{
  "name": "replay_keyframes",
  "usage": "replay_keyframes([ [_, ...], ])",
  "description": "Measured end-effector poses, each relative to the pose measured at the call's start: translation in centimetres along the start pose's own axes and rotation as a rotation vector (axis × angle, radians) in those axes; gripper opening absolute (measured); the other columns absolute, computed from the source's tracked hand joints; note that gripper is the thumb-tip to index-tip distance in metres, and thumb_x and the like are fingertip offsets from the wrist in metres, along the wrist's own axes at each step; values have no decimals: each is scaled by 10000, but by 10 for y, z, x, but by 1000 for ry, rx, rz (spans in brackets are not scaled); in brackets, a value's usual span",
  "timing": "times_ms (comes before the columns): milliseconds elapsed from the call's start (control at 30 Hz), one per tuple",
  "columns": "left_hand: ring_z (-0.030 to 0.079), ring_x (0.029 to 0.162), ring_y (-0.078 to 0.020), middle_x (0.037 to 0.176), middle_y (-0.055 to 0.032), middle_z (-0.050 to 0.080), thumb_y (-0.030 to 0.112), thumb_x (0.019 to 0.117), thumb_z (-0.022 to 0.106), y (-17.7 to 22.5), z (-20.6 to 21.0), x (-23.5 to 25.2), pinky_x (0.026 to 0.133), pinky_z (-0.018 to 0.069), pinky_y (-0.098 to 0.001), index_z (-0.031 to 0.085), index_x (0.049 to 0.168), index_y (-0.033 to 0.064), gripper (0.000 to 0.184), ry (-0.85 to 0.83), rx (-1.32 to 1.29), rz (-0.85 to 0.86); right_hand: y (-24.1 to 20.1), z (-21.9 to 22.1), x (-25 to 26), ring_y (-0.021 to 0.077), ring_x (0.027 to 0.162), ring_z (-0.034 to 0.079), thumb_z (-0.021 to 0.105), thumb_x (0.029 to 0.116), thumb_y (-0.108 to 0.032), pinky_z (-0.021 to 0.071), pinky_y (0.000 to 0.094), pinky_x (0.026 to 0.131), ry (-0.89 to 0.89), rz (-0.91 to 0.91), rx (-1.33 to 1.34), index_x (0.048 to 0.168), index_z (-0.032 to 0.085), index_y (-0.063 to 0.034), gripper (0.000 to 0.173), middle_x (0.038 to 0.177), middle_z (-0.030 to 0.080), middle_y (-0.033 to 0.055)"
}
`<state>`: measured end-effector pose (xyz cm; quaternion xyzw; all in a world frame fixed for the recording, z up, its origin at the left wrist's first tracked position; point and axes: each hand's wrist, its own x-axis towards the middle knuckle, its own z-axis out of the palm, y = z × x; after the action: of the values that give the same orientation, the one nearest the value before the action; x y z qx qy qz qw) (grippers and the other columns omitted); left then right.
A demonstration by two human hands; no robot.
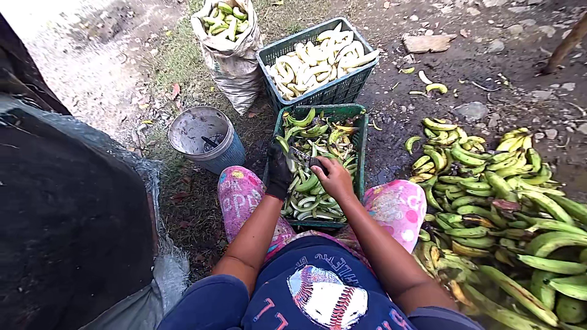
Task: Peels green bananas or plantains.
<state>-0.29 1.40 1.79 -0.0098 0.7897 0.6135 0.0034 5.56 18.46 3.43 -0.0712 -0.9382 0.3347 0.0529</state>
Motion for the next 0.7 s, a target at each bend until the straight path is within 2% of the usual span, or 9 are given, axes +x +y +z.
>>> replay_keyframes([
  [100,459,1359,-302,1457,-245,468,148,1089,396,9,8,18,1116,398,-455,366,1460,-69,430,203,164,256,-9,12,-12,363,1024,667,464,1032,-585,520,610,869,7,16,71,1375,658,-215,540,1095,689,169],
  [200,476,1345,-259,1477,-187,471,201,1093,402,21,16,11,1096,423,-456,338,1510,5,466,119,25,216,-6,5,-4,387,1010,644,443,1027,-607,492,603,855,119,-11,13,1375,661,-207,574,1078,671,192],
  [267,557,1230,-233,1389,-144,559,225,1079,465,26,11,-5,998,494,-469,480,1451,70,403,-83,-59,96,5,-7,10,407,1058,629,450,1030,-601,469,618,908,169,-41,-51,1385,653,-203,570,1134,662,207],
  [333,600,838,-90,1004,-23,629,266,1061,484,21,3,-6,708,536,-307,609,1222,135,243,-363,-272,-88,18,-18,27,425,1107,613,486,1026,-573,425,642,967,214,-57,-95,1376,659,-209,534,1175,654,222],
  [367,599,742,-81,910,-8,624,322,1068,468,12,0,-2,640,535,-282,620,1177,140,261,-528,-370,-189,23,-23,34,433,1120,612,499,1023,-556,411,651,976,228,-33,-108,1373,664,-219,513,1182,657,230],
  [467,629,778,-97,947,-16,641,398,1087,411,-5,0,1,694,558,-287,592,1259,155,349,-758,-462,-360,27,-34,43,432,1144,616,445,1046,-553,421,653,973,213,82,-93,1412,634,-235,520,1204,659,238],
  [567,622,746,-98,946,-6,655,618,1050,323,-2,8,2,631,551,-295,608,1239,202,538,-424,-488,-315,18,-21,30,414,1118,623,447,1053,-564,453,654,927,127,94,-47,1413,621,-240,515,1200,656,213],
  [633,622,1005,-136,1211,-31,646,610,1053,337,16,12,2,819,552,-398,544,1396,230,552,-118,-349,-167,10,0,12,393,1092,629,469,1044,-572,467,647,907,88,104,-15,1410,628,-255,510,1184,663,188],
  [700,524,1288,-215,1461,-106,510,505,1090,328,30,24,8,1049,465,-487,355,1540,163,566,112,-287,-27,0,13,-2,383,1091,631,484,1032,-580,470,634,913,86,124,20,1414,628,-273,511,1180,666,178],
])
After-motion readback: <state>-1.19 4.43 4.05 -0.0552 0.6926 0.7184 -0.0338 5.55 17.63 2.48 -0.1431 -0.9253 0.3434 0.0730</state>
